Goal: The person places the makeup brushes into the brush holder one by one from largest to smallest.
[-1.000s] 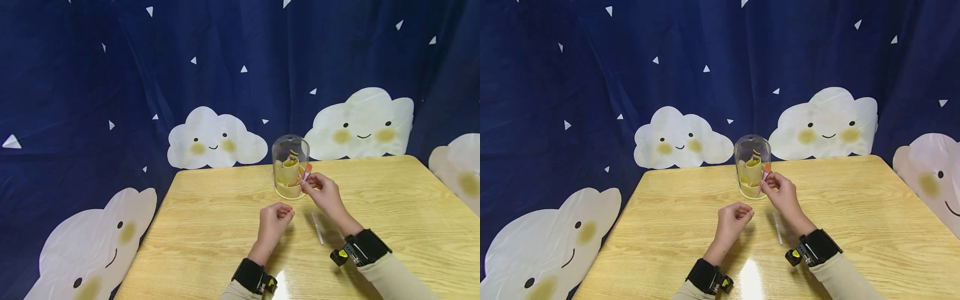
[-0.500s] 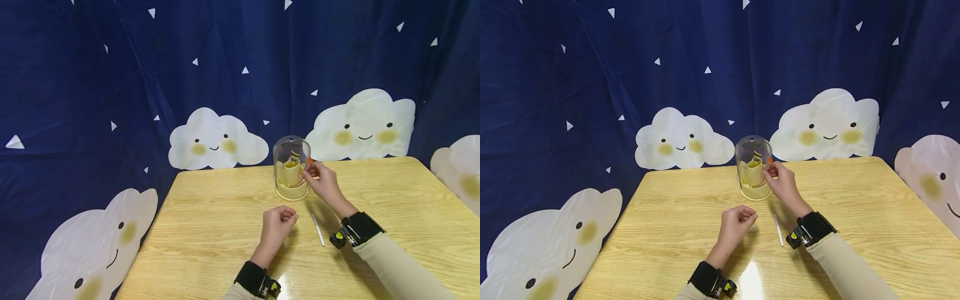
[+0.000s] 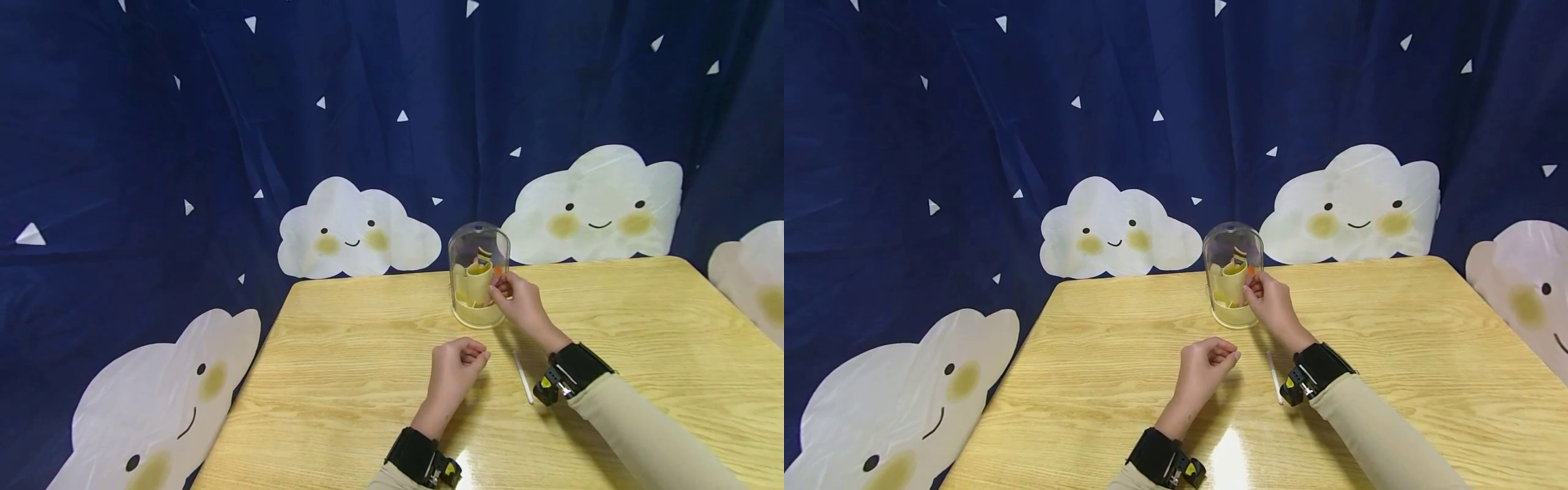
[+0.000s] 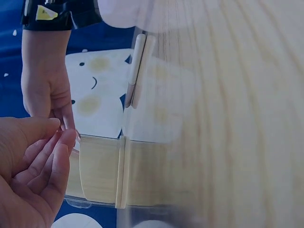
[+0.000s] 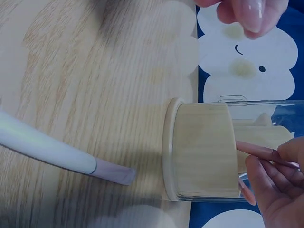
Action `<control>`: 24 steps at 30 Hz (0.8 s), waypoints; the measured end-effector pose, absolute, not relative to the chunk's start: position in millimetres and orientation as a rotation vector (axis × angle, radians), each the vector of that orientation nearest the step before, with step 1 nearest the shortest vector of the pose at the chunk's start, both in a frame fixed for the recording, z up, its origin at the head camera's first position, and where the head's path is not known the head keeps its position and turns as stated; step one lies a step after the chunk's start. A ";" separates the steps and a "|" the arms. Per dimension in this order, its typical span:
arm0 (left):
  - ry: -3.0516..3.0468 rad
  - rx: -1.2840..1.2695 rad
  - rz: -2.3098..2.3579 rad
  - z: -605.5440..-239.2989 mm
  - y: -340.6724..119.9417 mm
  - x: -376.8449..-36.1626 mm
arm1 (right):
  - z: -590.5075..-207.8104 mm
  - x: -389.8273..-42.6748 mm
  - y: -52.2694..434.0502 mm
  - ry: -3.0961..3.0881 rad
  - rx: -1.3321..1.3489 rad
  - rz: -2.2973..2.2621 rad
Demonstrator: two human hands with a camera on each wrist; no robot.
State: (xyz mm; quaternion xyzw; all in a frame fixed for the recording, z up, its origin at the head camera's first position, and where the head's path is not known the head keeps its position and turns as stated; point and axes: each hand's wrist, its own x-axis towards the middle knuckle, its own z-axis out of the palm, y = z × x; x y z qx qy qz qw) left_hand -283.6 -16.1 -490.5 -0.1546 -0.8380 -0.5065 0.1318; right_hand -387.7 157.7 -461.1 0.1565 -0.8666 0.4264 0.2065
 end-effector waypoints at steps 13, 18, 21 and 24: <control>-2.436 -0.439 -1.483 -492.3 -16.9 -283.2 | -473.1 -390.3 157.7 -2.440 0.416 1.143; -2.428 -0.439 -1.466 -492.0 -17.0 -284.0 | -476.0 -391.1 158.1 -2.462 0.408 1.144; -2.429 -0.440 -1.463 -491.7 -17.3 -283.9 | -477.5 -391.0 158.1 -2.463 0.411 1.136; -2.432 -0.442 -1.464 -491.4 -17.5 -283.7 | -478.6 -390.6 158.4 -2.458 0.419 1.119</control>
